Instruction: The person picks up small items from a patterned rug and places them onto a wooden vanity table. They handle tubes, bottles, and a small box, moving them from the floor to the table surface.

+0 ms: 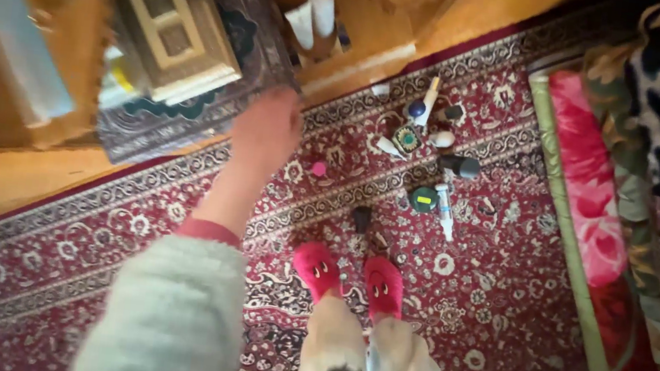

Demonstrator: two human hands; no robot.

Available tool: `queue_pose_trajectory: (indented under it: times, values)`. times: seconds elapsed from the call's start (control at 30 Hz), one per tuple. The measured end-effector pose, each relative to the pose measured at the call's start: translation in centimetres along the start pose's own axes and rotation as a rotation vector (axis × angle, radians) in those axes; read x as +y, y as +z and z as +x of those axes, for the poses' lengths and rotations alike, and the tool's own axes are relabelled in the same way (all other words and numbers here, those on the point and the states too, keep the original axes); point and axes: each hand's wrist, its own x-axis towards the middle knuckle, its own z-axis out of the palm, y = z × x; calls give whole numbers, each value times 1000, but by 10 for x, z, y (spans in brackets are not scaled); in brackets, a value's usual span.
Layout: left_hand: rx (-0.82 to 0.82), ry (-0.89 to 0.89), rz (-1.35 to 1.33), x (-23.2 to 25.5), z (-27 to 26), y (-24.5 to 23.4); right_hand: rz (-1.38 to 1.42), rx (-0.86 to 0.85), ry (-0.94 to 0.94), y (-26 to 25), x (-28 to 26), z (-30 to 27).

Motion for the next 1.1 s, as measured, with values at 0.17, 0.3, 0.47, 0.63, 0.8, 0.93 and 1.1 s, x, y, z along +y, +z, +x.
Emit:
queue_pose_trajectory:
  times: [0.17,0.3,0.47,0.63,0.8,0.93,1.1]
  values:
    - [19,-142,-39,-20,-2,196,47,-311,310,5,160,109]
    - [-176,-351,-82,-34,9,322,-300,8,469,-14,196,201]
    - [-148,-234,-98,-94,20,425,-126,233,259,14,188,274]
    - [-79,-267,-229,-46,17,267,-76,550,340,-26,159,299]
    - [353,-208,-279,32,0,82,5,872,311,-79,102,281]
    - [644,-163,-322,46,13,13,78,1012,311,-98,52,275]
    - [824,-124,-333,39,55,10,98,1099,208,-101,22,281]
